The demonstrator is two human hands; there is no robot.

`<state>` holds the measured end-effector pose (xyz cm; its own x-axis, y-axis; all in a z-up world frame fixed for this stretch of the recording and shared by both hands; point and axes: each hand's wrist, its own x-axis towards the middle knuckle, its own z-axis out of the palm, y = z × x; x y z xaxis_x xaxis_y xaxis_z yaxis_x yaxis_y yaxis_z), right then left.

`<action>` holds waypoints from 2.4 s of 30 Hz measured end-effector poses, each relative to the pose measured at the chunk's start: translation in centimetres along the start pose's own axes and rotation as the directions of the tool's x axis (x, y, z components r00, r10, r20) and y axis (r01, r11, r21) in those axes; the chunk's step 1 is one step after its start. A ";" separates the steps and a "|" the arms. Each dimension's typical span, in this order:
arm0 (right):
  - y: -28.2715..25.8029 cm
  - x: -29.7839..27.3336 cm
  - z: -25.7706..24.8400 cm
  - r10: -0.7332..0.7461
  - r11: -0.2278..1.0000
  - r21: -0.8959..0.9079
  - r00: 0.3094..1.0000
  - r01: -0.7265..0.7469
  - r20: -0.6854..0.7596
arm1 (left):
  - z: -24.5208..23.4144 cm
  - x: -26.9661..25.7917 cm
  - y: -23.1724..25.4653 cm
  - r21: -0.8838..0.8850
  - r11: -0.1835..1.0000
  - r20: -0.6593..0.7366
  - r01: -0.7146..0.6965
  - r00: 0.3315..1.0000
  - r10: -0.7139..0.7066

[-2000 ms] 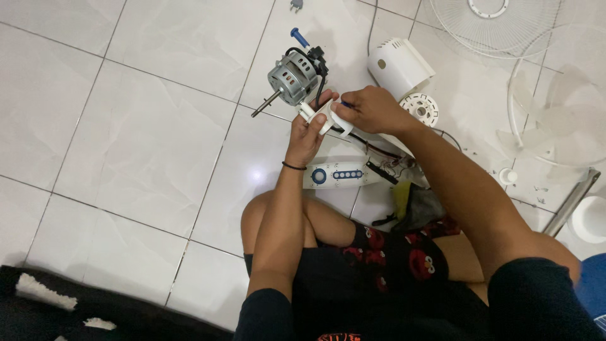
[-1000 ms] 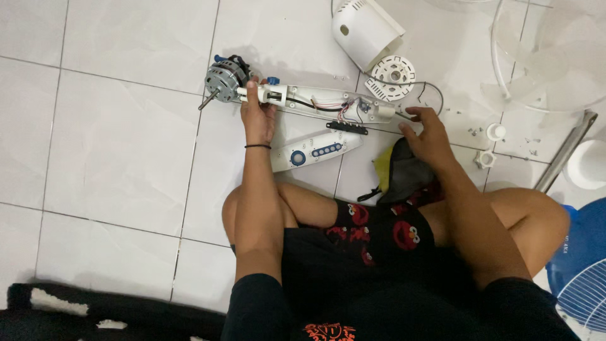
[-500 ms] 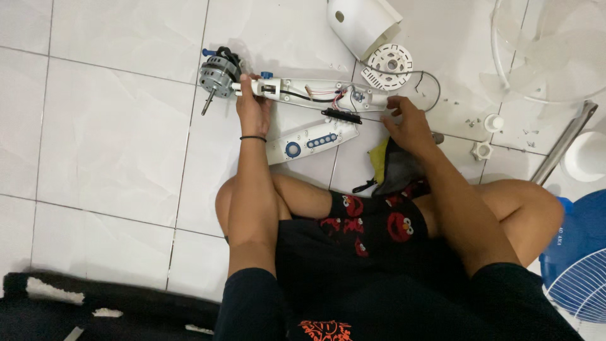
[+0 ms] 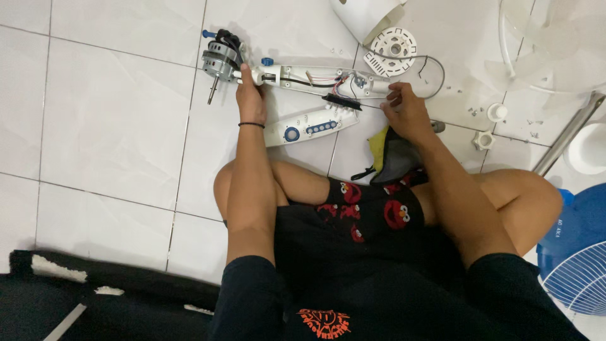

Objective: The person sits on the floor and uses a screwdriver to adjust internal components of a disassembled electric fan. They wipe the fan housing with a cloth, then continue to manipulate wires and screws inside the fan's control unit.

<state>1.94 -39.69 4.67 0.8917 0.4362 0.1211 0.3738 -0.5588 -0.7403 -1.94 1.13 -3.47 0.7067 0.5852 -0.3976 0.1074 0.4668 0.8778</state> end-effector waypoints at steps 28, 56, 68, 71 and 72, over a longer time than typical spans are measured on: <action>-3.5 -0.6 1.2 -0.258 0.963 -0.053 0.960 0.265 0.107 | 4.5 -23.8 -7.5 -0.340 0.726 0.199 0.598 0.800 -0.566; 1.2 -0.2 4.6 0.306 0.738 0.514 0.896 -0.437 0.322 | 6.1 -16.9 -13.4 0.076 0.995 -0.329 0.066 0.944 -0.038; 4.4 1.5 1.4 0.462 0.108 0.810 0.750 -0.576 0.473 | 9.0 -23.0 -4.2 0.811 0.494 -0.121 -0.313 0.737 0.665; 4.2 2.1 0.9 0.464 0.072 0.811 0.739 -0.581 0.488 | 9.7 -22.1 -0.3 0.793 0.414 -0.017 -0.447 0.663 0.748; 4.1 2.3 0.7 0.475 0.061 0.813 0.733 -0.580 0.487 | 9.6 -21.1 0.7 0.763 0.371 0.110 -0.529 0.672 0.733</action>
<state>5.35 -40.49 1.44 0.7067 0.3975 -0.5852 -0.7015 0.2864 -0.6526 -10.06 -17.32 8.13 0.6300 0.6624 0.4054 0.1996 -0.6426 0.7398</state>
